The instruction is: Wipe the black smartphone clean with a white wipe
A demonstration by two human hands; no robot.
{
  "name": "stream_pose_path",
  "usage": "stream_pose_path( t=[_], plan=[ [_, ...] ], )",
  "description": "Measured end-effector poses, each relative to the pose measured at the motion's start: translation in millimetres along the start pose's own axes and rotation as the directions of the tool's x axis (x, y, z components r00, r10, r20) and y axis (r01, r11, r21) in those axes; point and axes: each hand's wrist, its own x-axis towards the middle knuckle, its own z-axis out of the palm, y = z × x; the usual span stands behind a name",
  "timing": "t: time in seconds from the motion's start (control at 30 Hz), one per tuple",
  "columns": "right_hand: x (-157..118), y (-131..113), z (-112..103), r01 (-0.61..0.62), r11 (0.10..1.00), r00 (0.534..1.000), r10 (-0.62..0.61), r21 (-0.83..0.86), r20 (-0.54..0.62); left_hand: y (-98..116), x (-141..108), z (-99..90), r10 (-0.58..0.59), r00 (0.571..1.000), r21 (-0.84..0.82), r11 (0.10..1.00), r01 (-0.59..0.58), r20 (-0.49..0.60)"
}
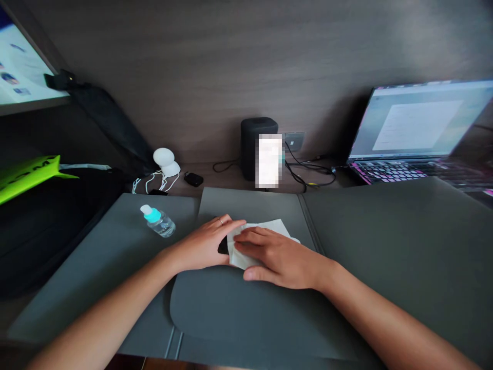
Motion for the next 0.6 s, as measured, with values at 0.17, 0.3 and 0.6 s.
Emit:
stream_pose_path(
  t=[0.17,0.3,0.6],
  plan=[
    [-6.0,3.8,-11.3,-0.058,0.998,0.998,0.058,-0.005,0.010,-1.6,0.4,0.2,-0.016,1.000,0.005,1.000,0.016,0.006],
    [-4.4,6.5,-6.2,-0.065,0.996,0.998,0.063,-0.067,-0.029,-3.4,0.9,0.5,0.006,1.000,0.001,1.000,-0.006,-0.002],
    [-1.6,16.1,-0.5,-0.042,0.999,0.995,0.042,0.006,-0.085,-3.5,1.3,0.5,0.006,1.000,-0.014,1.000,-0.006,-0.003]
  ],
)
